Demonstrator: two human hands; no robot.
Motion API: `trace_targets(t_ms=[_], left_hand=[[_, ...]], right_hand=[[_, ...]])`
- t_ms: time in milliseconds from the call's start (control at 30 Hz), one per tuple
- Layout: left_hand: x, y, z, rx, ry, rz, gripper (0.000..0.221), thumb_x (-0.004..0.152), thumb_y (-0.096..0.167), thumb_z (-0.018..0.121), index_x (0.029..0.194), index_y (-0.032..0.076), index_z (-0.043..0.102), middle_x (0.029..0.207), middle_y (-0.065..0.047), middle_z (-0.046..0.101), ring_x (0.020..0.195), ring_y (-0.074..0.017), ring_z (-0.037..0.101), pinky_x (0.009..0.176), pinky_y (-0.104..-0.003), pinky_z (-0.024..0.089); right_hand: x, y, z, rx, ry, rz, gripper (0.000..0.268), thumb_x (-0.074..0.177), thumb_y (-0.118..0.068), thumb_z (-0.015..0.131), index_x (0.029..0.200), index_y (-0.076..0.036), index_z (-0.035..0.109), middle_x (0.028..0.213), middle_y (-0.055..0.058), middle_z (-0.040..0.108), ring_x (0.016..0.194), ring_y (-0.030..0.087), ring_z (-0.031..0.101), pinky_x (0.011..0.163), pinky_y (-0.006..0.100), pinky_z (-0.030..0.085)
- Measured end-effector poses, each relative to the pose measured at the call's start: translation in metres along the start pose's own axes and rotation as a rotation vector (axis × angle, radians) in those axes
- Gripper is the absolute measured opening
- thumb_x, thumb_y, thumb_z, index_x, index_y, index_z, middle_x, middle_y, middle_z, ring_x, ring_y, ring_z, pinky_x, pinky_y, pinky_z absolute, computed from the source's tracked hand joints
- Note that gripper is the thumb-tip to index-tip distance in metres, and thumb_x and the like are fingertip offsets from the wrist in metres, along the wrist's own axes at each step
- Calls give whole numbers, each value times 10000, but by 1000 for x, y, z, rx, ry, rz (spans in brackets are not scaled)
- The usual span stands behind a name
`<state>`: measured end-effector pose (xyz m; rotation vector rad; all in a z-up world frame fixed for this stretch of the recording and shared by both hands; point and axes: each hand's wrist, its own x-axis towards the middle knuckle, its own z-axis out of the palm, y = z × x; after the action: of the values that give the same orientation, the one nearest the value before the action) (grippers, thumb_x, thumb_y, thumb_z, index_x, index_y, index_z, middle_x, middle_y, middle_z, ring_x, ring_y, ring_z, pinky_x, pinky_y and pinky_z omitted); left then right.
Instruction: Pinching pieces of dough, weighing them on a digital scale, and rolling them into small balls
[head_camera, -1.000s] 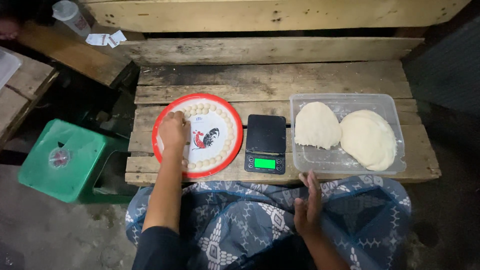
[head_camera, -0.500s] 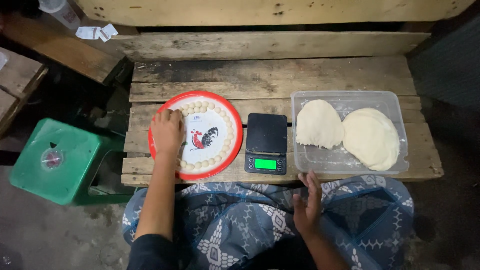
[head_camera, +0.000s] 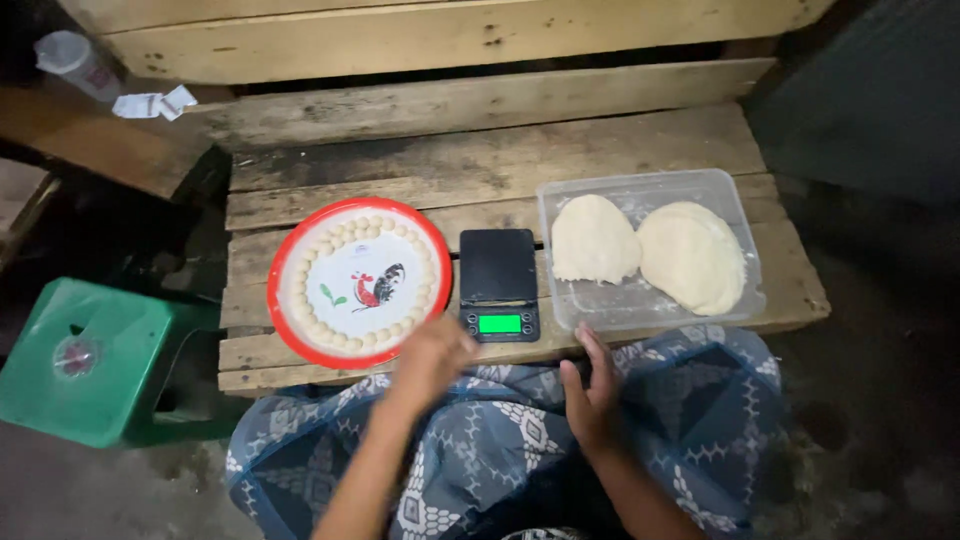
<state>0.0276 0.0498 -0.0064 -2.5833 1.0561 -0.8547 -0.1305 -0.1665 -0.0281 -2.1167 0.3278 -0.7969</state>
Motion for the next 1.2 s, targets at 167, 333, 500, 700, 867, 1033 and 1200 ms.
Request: trace_targets(t_ms=[167,333,500,700,867,1033,1200], left_hand=[[-14,81,-60,-1420,-316,173,310,981,196,735,720,53,647,700,-36,553,660,-230,568,603,-411,447],[14,141,-59,-1422,-185,217,149,960,66,613,1076,-11,664,1181,-208,594,1138,-399,573,959,-487,457],[41,205,-11,-1137,-132,51,560,984,289,653,1456,26,504,1552,-221,454,1459,-390,411,1194,-534,304],[45,211,12,-942,-173,181,788,949,450,620,1524,-46,410,1542,-261,442,1484,-413,365,1240,-545,236],[42,211,20,-975,-109,184,744,960,402,599,1542,-19,400,1547,-235,449,1494,-390,366,1224,-528,254],[42,212,17,-965,-119,171,785,898,359,665,1548,8,401,1588,-214,415,1520,-372,336,1235,-525,249],[40,213,19,-887,-100,175,834,842,380,720,1535,22,426,1586,-205,426,1520,-371,347,1218,-538,286]], right_hand=[[23,4,-37,10,-156,-74,324,1012,-182,587,1280,-19,669,1286,155,703,1210,308,666,1075,407,490],[78,51,-69,-397,-346,-329,265,950,-156,627,1179,-51,713,1190,133,739,1112,331,677,1009,443,501],[115,110,-54,-655,-516,-385,202,929,-156,659,1115,-153,736,1029,79,745,1059,292,723,937,449,560],[131,119,-38,-690,-394,-542,84,874,-205,597,878,-203,680,908,-15,632,901,225,650,689,357,520],[138,122,-39,-507,-402,-368,420,955,-94,508,1345,-135,658,1302,106,655,1216,373,615,856,503,531],[153,110,-27,-872,-126,-622,258,894,-209,723,1147,-176,679,1021,17,603,968,257,626,723,381,482],[152,139,-17,-905,-177,-641,82,907,-200,712,971,-152,696,874,-9,585,842,226,635,618,344,489]])
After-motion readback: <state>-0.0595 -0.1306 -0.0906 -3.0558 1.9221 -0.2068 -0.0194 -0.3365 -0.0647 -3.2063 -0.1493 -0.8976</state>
